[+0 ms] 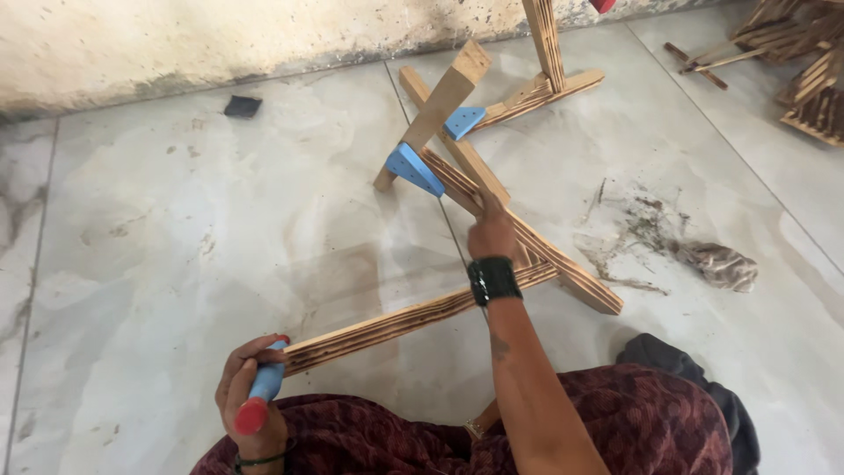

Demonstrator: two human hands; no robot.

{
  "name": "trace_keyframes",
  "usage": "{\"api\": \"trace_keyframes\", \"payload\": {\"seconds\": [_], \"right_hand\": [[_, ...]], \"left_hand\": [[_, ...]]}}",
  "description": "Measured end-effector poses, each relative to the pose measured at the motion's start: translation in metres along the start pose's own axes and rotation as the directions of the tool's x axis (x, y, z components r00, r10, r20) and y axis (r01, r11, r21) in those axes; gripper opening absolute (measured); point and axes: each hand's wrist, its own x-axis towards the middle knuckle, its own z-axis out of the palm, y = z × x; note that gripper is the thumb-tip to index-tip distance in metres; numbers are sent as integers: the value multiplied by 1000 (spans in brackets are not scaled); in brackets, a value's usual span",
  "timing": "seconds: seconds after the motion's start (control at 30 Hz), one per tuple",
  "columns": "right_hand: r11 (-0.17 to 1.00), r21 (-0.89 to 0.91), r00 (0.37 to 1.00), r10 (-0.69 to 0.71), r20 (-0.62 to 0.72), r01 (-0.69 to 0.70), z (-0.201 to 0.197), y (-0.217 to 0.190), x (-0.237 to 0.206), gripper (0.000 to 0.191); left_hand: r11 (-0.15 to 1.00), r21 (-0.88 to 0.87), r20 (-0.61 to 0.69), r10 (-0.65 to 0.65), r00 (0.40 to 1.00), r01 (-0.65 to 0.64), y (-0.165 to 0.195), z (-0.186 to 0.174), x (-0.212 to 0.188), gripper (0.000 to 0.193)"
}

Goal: The person sits on the floor holding a wooden frame steady with one hand while rubbing its edges with a sanding stone. They reposition the frame and a blue plastic piece attached to it, smoothing different sections of the wood by hand.

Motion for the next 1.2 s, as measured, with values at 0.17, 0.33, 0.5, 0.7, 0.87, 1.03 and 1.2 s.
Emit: {"api": "trace_keyframes", "payload": {"seconds": [0.17, 0.33, 0.5, 0.7, 0.87, 1.03, 1.2], "right_hand": [[984, 0, 984, -176, -19, 176, -3, -23, 14, 59], [995, 38, 994, -91, 67, 89, -48, 22, -24, 42], [987, -116, 992, 116, 44, -111, -93, 80, -55, 51], [994, -42, 994, 98, -41, -100, -65, 60, -38, 33], [988, 76, 990, -136, 41, 132, -18, -12, 13, 52], [988, 44, 984, -152, 89, 148, 4, -42, 55, 49], [980, 82, 980, -189, 66, 183, -14, 21, 32, 49]], "left_hand": [[997, 77, 7, 31, 999, -32, 0, -1, 3, 39], [997, -7, 7, -80, 997, 80, 3, -2, 3, 39], [994, -29, -12, -106, 994, 106, 1, 0, 3, 38], [993, -56, -14, -100, 995, 99, -4, -2, 3, 38], [996, -67, -17, -55, 998, 54, -7, -1, 5, 38], [998, -23, 4, -52, 999, 52, -4, -2, 6, 40], [991, -78, 20, -107, 994, 109, -3, -3, 6, 39]]}}
